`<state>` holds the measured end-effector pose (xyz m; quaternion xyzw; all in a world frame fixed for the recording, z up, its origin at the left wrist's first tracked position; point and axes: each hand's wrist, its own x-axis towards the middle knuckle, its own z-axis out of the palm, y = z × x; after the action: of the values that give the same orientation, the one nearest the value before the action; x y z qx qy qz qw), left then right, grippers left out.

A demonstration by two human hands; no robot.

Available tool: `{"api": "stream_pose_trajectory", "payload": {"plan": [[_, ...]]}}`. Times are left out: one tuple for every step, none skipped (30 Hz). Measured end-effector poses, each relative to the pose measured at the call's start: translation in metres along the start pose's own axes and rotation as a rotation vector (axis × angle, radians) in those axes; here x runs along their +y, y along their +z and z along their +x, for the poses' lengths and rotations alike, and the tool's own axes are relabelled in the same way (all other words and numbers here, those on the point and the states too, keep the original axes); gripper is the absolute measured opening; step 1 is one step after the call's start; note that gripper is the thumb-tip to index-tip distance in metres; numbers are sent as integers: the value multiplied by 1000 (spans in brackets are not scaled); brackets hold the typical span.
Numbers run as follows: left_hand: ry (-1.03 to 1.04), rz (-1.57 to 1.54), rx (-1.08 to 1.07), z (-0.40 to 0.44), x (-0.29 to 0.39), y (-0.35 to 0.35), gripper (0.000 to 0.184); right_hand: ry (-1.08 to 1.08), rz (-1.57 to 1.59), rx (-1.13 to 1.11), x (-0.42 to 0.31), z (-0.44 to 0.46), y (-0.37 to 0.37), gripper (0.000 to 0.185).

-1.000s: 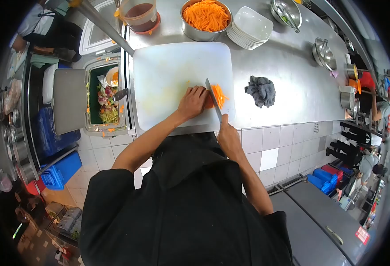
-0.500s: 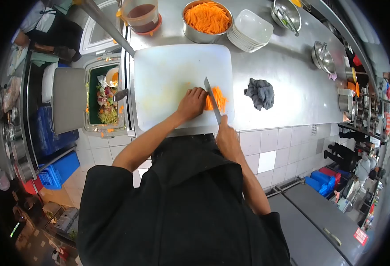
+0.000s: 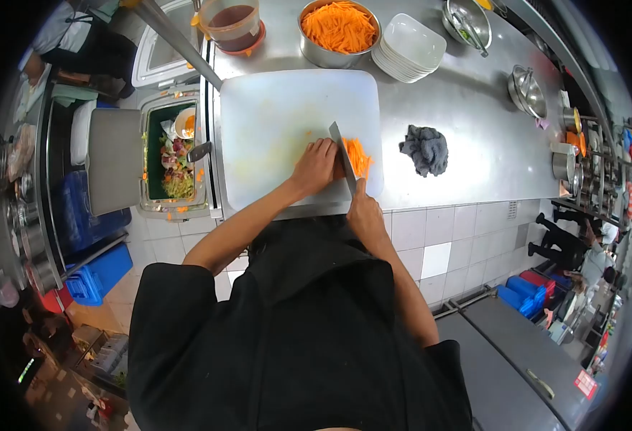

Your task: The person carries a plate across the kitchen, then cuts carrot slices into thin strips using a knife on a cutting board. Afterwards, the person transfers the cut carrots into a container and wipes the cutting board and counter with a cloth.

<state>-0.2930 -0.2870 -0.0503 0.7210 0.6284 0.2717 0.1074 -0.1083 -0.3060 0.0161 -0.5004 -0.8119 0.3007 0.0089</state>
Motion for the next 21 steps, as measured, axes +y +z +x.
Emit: {"api": "stream_pose_trajectory", "payload": {"plan": [[6, 5, 5, 6, 1, -9, 25, 20, -13, 1, -1, 5, -4, 34], [-25, -56, 12, 7, 2, -18, 22, 19, -12, 6, -1, 7, -5, 34], [-63, -122, 9, 2, 6, -25, 18, 5, -24, 10, -2, 4, -3, 34], [-63, -122, 6, -2, 7, -31, 18, -12, -37, 17, -2, 4, -2, 34], [-81, -182, 49, -3, 6, -38, 16, -13, -34, 19, -2, 6, -1, 34], [-103, -244, 89, -7, 6, -40, 13, -21, -43, 30, -2, 6, 1, 35], [-108, -243, 85, -10, 3, -39, 13, -28, -53, 38, -2, 4, 2, 36], [-197, -394, 118, -7, -4, -35, 12, -28, -50, 37, -2, 4, 3, 36], [-284, -544, 151, -5, -6, -36, 10, -11, -39, 23, -2, 4, 3, 35], [-280, -544, 150, -4, -8, -37, 10, 8, -28, 13, -2, 5, 3, 34], [-196, -442, 127, -4, -8, -37, 11, 11, -28, 16, -2, 5, 3, 34], [-116, -342, 105, -5, -6, -37, 12, 35, -34, 1, -6, 5, 0, 33], [-121, -345, 108, -9, -3, -33, 12, 56, -43, -16, -9, 4, -4, 33], [-123, -262, 36, -12, 0, -27, 15, 51, -47, -21, -11, 3, -9, 33], [-125, -177, -38, -14, 2, -24, 18, 47, -29, -37, -15, 2, -14, 31], [-128, -175, -36, -15, 2, -23, 18, 44, -9, -50, -19, 2, -19, 30], [-107, -147, -28, -14, 1, -21, 21, 42, -7, -48, -23, 0, -25, 30], [-88, -121, -25, -16, 2, -21, 25, 46, -3, -55, -27, -8, -30, 30], [-91, -123, -30, -17, 3, -21, 25, 49, 0, -64, -30, -16, -33, 29], [-104, -114, -42, -16, 3, -20, 27, 48, -1, -66, -32, -20, -35, 29], [-118, -106, -54, -15, 4, -20, 30, 73, -24, -95, -34, -24, -37, 28]]}}
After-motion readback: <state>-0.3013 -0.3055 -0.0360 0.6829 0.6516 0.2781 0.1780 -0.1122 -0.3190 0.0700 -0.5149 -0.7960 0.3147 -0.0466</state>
